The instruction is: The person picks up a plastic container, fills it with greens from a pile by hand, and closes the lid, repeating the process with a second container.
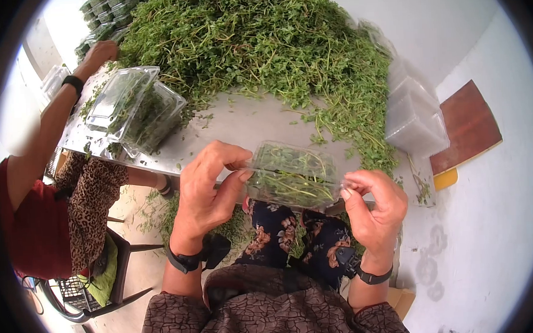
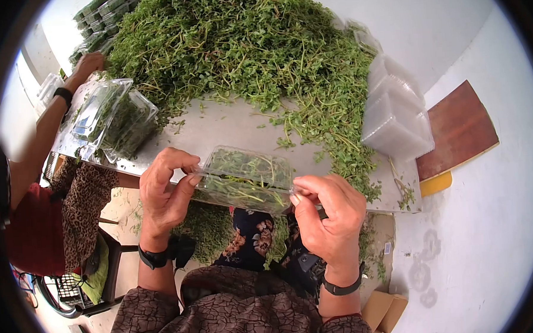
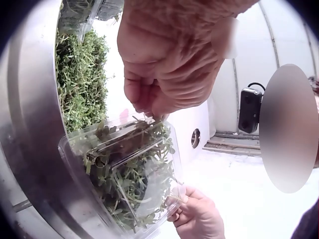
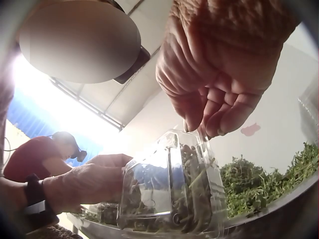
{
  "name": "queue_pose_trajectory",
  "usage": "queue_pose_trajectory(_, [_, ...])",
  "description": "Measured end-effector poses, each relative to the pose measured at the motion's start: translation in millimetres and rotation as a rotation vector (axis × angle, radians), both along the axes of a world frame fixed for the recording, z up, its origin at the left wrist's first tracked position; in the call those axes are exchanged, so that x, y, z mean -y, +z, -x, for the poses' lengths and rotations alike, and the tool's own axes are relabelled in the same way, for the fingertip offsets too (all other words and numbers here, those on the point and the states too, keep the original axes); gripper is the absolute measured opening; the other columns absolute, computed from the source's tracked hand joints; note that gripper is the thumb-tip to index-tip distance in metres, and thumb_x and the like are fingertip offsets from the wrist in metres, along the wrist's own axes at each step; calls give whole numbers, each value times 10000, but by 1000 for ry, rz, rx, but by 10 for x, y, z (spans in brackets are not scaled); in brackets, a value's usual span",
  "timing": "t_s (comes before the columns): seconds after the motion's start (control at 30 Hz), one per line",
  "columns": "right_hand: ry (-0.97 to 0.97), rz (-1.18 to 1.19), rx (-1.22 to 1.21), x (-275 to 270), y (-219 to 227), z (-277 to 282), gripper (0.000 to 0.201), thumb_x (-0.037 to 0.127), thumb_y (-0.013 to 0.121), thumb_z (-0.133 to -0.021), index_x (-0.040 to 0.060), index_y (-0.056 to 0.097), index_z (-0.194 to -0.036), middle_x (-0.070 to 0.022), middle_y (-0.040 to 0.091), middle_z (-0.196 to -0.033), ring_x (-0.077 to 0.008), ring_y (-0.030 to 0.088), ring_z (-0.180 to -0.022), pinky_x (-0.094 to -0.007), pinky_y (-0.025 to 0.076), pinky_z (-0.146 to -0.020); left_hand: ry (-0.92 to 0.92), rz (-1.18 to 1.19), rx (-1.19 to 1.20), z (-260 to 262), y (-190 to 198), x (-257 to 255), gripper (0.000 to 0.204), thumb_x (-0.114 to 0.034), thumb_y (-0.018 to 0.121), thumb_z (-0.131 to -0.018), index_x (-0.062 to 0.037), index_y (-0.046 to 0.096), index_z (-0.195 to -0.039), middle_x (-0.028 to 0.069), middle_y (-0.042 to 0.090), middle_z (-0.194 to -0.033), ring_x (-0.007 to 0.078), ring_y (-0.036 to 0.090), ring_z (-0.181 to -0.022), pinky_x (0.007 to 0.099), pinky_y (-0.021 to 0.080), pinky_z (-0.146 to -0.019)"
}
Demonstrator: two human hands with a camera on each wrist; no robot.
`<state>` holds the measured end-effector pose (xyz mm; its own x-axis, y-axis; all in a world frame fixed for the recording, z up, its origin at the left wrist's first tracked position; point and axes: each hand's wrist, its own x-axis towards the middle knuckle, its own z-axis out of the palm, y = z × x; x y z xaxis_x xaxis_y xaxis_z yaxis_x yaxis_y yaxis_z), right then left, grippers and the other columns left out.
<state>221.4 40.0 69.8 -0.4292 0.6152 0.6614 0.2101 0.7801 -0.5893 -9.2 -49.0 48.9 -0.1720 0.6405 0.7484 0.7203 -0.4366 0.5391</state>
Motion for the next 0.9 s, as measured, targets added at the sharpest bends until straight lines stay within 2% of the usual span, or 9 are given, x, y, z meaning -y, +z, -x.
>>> queue_pose_trajectory(0.23, [23, 9, -20, -5, 9, 10, 201, -106, 666, -708, 2, 621, -872, -81, 622, -731, -150, 615, -620, -246, 520, -557, -4, 19, -19, 19, 20, 6, 284, 107, 655, -646, -19, 574, -887, 81, 591, -783, 255, 587, -696, 325, 459, -609])
queue_pose_trajectory(0.9, [33, 17, -17, -26, -6, 19, 186, -117, 648, -707, 13, 609, -834, -59, 589, -693, -124, 587, -579, -229, 486, -514, -56, -41, -31, 34, 27, -31, 257, 119, 632, -627, -24, 554, -825, 87, 584, -741, 273, 562, -666, 347, 448, -597])
